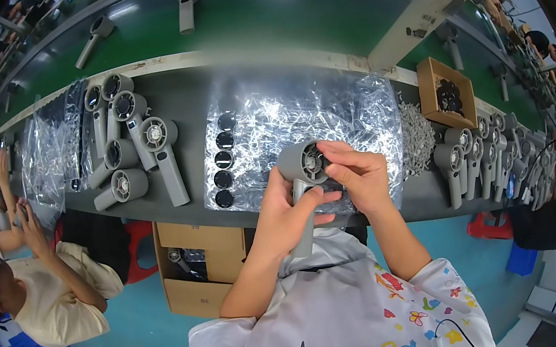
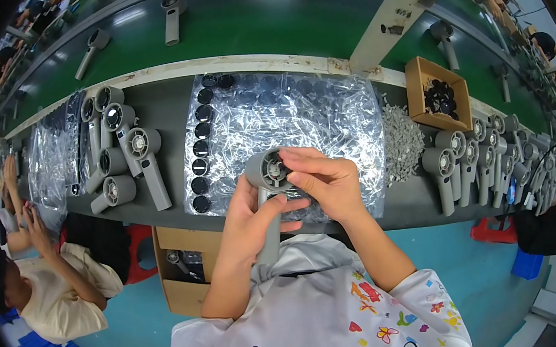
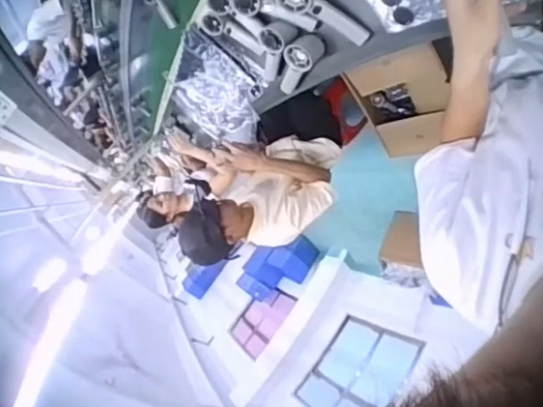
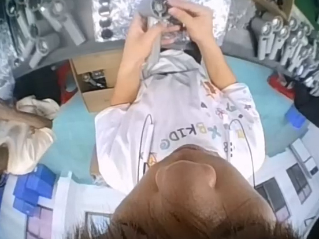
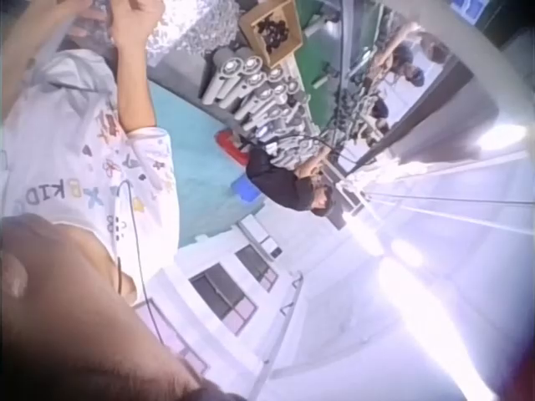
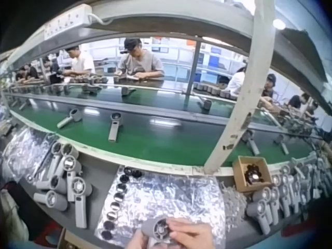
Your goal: The person assembles small mechanical and electronic components into a plastic housing by hand, taking the components from a packaging tray and fitting them into the housing.
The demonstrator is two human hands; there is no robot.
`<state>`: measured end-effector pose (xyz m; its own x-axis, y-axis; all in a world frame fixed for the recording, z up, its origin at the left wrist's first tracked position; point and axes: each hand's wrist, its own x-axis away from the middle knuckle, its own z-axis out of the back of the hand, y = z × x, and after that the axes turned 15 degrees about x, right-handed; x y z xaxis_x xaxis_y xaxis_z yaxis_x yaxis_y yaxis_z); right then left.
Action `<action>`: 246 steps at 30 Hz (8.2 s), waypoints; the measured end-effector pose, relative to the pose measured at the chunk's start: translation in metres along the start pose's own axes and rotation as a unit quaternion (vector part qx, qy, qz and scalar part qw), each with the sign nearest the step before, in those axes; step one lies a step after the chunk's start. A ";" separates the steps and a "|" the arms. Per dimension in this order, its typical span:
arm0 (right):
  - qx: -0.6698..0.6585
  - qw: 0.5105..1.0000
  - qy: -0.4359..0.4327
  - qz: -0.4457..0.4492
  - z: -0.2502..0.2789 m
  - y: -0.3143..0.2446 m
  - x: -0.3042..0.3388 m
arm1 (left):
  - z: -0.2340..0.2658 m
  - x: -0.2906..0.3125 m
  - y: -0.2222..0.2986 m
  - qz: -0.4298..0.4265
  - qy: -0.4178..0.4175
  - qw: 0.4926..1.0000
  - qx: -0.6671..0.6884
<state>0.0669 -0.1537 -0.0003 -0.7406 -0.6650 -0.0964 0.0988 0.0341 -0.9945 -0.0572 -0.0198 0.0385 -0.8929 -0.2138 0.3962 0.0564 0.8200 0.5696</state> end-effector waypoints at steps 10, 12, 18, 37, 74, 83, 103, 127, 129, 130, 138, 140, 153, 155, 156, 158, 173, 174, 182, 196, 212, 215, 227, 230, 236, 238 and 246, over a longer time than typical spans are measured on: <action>0.256 0.954 -0.073 0.139 0.013 -0.019 -0.014 | -0.001 0.002 -0.002 -0.060 0.001 0.996 -0.072; 0.278 0.946 -0.070 0.154 0.011 -0.028 -0.014 | 0.000 0.003 -0.003 -0.068 0.001 0.995 -0.073; 0.350 0.909 -0.084 0.209 0.012 -0.034 -0.015 | 0.002 0.004 -0.003 -0.087 0.009 0.990 -0.109; -0.021 0.992 -0.084 -0.090 -0.010 -0.052 0.009 | 0.007 0.006 -0.013 -0.236 -0.068 0.964 -0.099; -0.101 0.986 -0.134 -0.023 -0.018 -0.048 0.032 | 0.005 0.001 -0.001 -0.235 -0.063 0.967 -0.079; -0.113 0.973 -0.173 -0.098 -0.010 -0.073 0.026 | -0.027 0.003 0.006 -0.372 -0.071 0.921 -0.093; 0.012 0.997 -0.045 -0.057 -0.013 -0.060 0.014 | -0.019 -0.013 0.009 -0.220 -0.039 0.975 0.013; -0.150 0.961 0.000 0.231 -0.013 -0.129 0.019 | -0.039 -0.018 -0.008 -0.145 0.010 0.986 0.078; -0.164 0.956 -0.018 0.242 -0.001 -0.129 0.021 | -0.028 -0.020 -0.002 -0.095 0.015 0.988 0.120; -0.138 0.964 0.008 0.226 0.003 -0.125 0.021 | -0.020 -0.024 -0.001 -0.030 -0.008 0.974 0.224; 0.001 0.992 0.083 0.091 0.013 -0.081 0.033 | 0.006 -0.036 -0.007 0.246 -0.138 0.792 0.542; 0.020 0.992 0.090 0.084 0.013 -0.075 0.035 | 0.008 -0.037 -0.008 0.262 -0.157 0.771 0.559; 0.270 0.906 0.309 -0.108 0.115 -0.005 0.097 | 0.035 -0.038 0.030 0.079 -0.150 0.934 0.316; 0.262 0.873 0.383 -0.146 0.123 0.000 0.108 | 0.024 -0.052 0.054 0.029 -0.097 0.973 0.209; 0.281 0.862 0.394 -0.149 0.133 0.013 0.119 | 0.019 -0.065 0.062 -0.031 -0.048 0.991 0.117; 0.329 0.842 0.409 -0.125 0.138 0.017 0.128 | -0.020 -0.094 0.075 -0.088 0.015 0.995 -0.042; 0.557 0.755 0.344 0.015 0.124 0.015 0.094 | -0.026 -0.372 0.202 -0.316 0.093 0.599 -0.730; 0.563 0.751 0.345 -0.002 0.125 0.015 0.096 | -0.029 -0.386 0.200 -0.296 0.114 0.595 -0.738; 0.570 0.762 0.307 0.000 0.130 0.012 0.096 | -0.052 -0.407 0.190 -0.259 0.206 0.540 -0.774; 0.354 0.879 0.320 0.000 0.131 0.022 0.118 | -0.084 -0.349 0.109 -0.069 0.069 0.927 -0.361; 0.173 0.982 0.062 0.050 0.060 -0.060 0.054 | -0.013 -0.007 0.002 -0.085 -0.085 0.987 -0.107; 0.271 0.950 0.021 0.156 0.033 -0.067 0.028 | -0.008 0.000 -0.015 -0.096 -0.051 0.986 -0.124; 0.393 0.894 -0.060 0.205 0.011 -0.062 0.012 | -0.002 0.014 -0.025 -0.084 -0.040 0.991 -0.096; 0.372 0.903 -0.008 0.214 0.022 -0.056 0.006 | 0.009 -0.002 -0.030 -0.102 -0.024 0.994 -0.044; 0.367 0.924 0.033 0.102 0.043 -0.049 0.012 | 0.017 -0.007 -0.027 -0.111 0.001 0.993 -0.031; 0.378 0.922 0.023 0.084 0.044 -0.044 0.013 | 0.020 -0.008 -0.027 -0.119 0.011 0.992 -0.044; 0.546 0.823 -0.076 0.138 0.038 -0.026 0.011 | 0.023 -0.009 -0.027 -0.129 0.030 0.990 -0.048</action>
<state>0.0812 -0.1903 0.0260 -0.5073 -0.8321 -0.2242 0.8484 -0.4365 -0.2995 -0.0605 -0.0275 0.0033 -0.8554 -0.4424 0.2695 -0.1246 0.6807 0.7219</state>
